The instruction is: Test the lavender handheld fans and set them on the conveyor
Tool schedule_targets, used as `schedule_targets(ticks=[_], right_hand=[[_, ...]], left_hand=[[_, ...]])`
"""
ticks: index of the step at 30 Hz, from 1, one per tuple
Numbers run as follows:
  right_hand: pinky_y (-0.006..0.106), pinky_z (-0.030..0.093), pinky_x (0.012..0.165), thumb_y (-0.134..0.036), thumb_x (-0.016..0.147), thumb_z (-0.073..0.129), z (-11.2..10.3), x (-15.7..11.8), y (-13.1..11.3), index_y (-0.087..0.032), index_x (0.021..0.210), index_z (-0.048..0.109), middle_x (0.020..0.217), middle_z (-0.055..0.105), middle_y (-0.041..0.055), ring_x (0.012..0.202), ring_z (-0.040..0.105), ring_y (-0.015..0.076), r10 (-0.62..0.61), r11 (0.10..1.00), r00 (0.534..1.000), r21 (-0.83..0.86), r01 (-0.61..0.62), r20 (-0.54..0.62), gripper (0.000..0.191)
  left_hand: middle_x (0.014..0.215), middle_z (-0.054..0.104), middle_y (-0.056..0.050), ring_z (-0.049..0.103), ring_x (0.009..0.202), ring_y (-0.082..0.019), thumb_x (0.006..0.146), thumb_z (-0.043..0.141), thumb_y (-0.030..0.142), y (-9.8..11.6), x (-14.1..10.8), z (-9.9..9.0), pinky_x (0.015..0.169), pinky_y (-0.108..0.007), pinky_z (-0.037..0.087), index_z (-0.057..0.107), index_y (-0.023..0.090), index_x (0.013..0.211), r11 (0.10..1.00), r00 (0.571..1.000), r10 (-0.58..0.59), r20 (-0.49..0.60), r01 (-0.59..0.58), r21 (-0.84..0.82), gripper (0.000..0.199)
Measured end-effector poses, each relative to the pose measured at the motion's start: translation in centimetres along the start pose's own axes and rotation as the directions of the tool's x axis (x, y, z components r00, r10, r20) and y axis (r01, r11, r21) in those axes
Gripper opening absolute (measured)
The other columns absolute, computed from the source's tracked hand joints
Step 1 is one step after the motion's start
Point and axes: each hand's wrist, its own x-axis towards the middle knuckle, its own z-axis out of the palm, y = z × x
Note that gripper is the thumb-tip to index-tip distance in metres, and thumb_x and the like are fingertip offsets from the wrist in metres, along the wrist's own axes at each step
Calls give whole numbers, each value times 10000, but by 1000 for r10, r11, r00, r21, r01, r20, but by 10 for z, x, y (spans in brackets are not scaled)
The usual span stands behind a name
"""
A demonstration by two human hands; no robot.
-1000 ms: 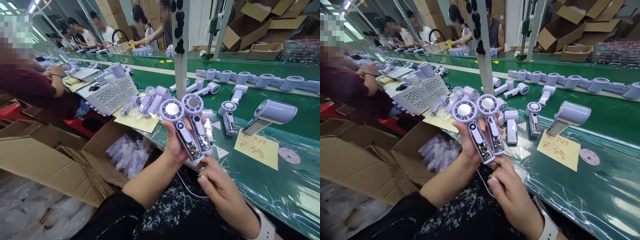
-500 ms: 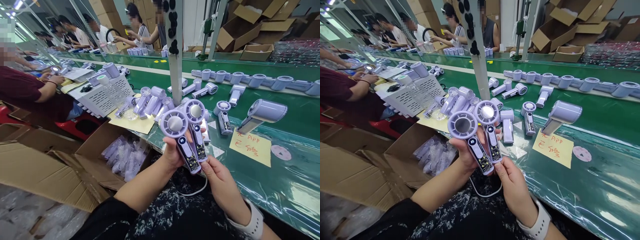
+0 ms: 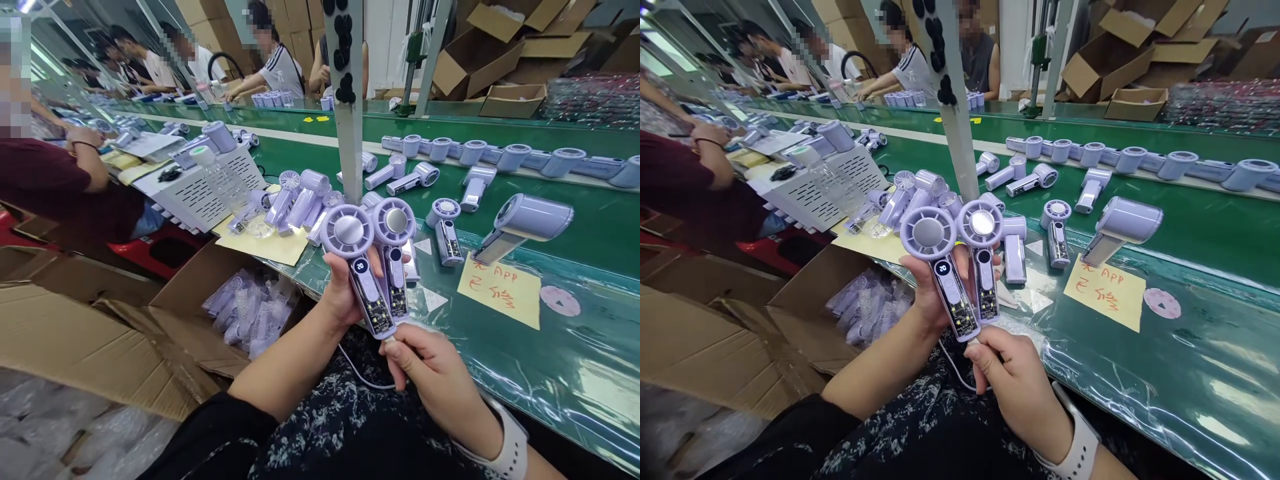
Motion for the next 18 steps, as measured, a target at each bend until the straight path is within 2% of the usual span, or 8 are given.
schedule_targets(ticks=[3, 6, 9, 12, 15, 18], right_hand=[[252, 386, 535, -590, 972, 576, 10, -5, 6, -195, 731, 636, 442, 510, -39, 457, 465, 124, 114, 979, 990, 178, -98, -82, 467], [240, 355, 471, -679, 934, 593, 18, -9, 8, -185, 744, 640, 429, 462, -51, 417, 424, 114, 173, 953, 972, 276, -125, -156, 531], [248, 377, 467, -682, 933, 599, 16, -7, 3, -190, 722, 639, 426, 479, -40, 410, 452, 123, 128, 972, 963, 224, -74, -237, 537], [258, 420, 508, -660, 953, 581, 8, -2, -6, -210, 632, 587, 458, 544, -8, 450, 519, 137, 41, 995, 956, 98, -13, -291, 553], [256, 425, 513, -641, 961, 571, 3, 2, -10, -217, 559, 551, 479, 580, 9, 469, 540, 141, -3, 1000, 958, -2, 3, -287, 585], [248, 435, 508, -600, 959, 579, 4, 3, -8, -214, 556, 573, 485, 598, 9, 467, 549, 142, -5, 999, 965, -37, -5, -262, 559]], left_hand=[[926, 764, -114, 727, 1016, -347, 528, 702, 938, -6, -2, -2, 788, -420, 615, 650, 195, 623, 999, 999, 17, -31, -16, 43, 751], [878, 757, -108, 738, 919, -321, 536, 717, 923, -12, -4, 0, 717, -388, 599, 646, 191, 630, 999, 999, 20, -46, -18, 47, 742], [861, 749, -106, 734, 877, -311, 493, 703, 949, -16, -5, 5, 697, -376, 582, 611, 188, 642, 999, 999, 15, -51, -13, 40, 781], [902, 747, -93, 730, 890, -299, 475, 771, 901, -15, -8, 8, 720, -364, 572, 619, 203, 807, 999, 997, -51, -49, 52, 4, 787], [952, 742, -66, 719, 864, -241, 497, 958, 630, -11, -13, 11, 718, -309, 545, 603, 222, 952, 990, 988, -140, -72, 139, -25, 707], [939, 729, -41, 700, 846, -202, 514, 956, 310, -8, -16, 11, 738, -285, 519, 558, 221, 877, 983, 976, -183, -117, 179, -41, 546]])
